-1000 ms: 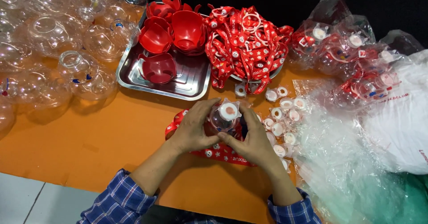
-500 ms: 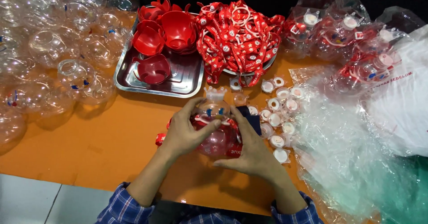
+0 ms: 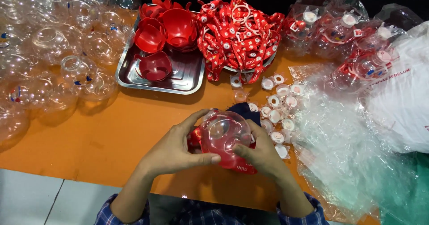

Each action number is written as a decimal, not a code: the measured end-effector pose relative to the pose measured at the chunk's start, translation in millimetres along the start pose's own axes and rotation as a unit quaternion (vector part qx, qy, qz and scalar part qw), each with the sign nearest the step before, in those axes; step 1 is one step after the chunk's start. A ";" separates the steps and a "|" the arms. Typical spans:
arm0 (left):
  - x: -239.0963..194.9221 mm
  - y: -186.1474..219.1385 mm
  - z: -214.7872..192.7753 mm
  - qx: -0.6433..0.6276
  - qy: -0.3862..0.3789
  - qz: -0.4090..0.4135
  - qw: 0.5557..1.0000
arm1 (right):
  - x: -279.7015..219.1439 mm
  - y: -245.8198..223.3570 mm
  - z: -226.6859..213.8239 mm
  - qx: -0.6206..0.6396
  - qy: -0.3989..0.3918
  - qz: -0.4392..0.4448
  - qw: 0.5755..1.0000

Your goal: Assembling plastic bottles with red bases and lanyards

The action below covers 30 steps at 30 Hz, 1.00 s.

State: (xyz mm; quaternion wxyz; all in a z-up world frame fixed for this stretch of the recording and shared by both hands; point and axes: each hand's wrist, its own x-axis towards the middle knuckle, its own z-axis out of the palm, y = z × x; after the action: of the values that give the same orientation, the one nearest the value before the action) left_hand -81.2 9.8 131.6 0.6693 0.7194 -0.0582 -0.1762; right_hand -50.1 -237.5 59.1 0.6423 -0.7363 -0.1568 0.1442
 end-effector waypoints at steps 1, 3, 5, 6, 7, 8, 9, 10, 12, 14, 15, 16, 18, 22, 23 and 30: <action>3.5 -6.3 -2.7 -0.001 0.002 0.001 1.000 | 0.0 -1.1 -0.2 -0.001 -0.002 -0.001 1.000; 9.6 -19.2 -6.5 -0.055 0.030 -0.016 0.998 | -3.3 -3.1 -0.3 0.048 -0.045 0.019 0.998; 21.4 -27.9 -12.8 -0.058 0.037 -0.011 0.998 | 9.3 -1.6 0.1 0.077 -0.040 0.046 0.995; 27.1 -32.2 -16.2 -0.061 0.045 -0.005 0.997 | 16.4 -1.1 0.3 0.106 -0.035 0.072 0.991; 34.2 -43.7 -19.5 -0.062 0.047 -0.004 0.997 | 20.2 0.0 2.7 0.104 -0.037 0.072 0.991; 42.9 -54.9 -22.7 -0.083 0.053 -0.029 0.995 | 23.6 1.3 4.4 0.150 -0.022 0.098 0.984; 52.1 -66.1 -25.7 -0.104 0.060 -0.055 0.991 | 27.3 2.6 5.8 0.195 -0.006 0.124 0.973; 54.9 -73.0 -27.0 -0.105 0.060 -0.053 0.991 | 26.6 0.3 8.1 0.193 -0.006 0.123 0.973; 60.2 -88.0 -28.6 -0.117 0.065 -0.056 0.989 | 23.9 -3.2 13.0 0.114 0.018 0.149 0.982; 61.1 -95.4 -31.2 -0.121 0.065 -0.049 0.989 | 26.0 3.0 14.7 0.112 0.022 0.154 0.982; 61.3 -99.3 -32.6 -0.125 0.067 -0.040 0.989 | 26.7 6.4 15.9 0.110 0.024 0.157 0.981; 61.6 -102.5 -33.1 -0.127 0.069 -0.042 0.989 | 26.3 9.0 15.5 0.109 0.022 0.159 0.981; 62.8 -107.7 -35.6 -0.144 0.063 -0.015 0.987 | 27.4 13.2 15.1 0.091 0.031 0.149 0.984; 54.3 -108.1 -31.8 -0.135 0.054 0.011 0.989 | 28.5 11.7 10.9 0.098 0.015 0.168 0.981; 52.3 -106.6 -32.0 -0.145 0.048 0.029 0.988 | 27.6 11.9 10.8 0.108 0.019 0.158 0.981; 48.7 -110.7 -31.0 -0.213 -0.010 0.037 0.976 | 25.8 20.6 4.8 0.119 0.044 0.141 0.982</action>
State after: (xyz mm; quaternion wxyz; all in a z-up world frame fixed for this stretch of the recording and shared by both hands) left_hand -42.4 34.2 15.5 0.8127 0.5558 -0.0525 -0.1669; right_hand -27.7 -225.0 37.7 0.7046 -0.6752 -0.0046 0.2183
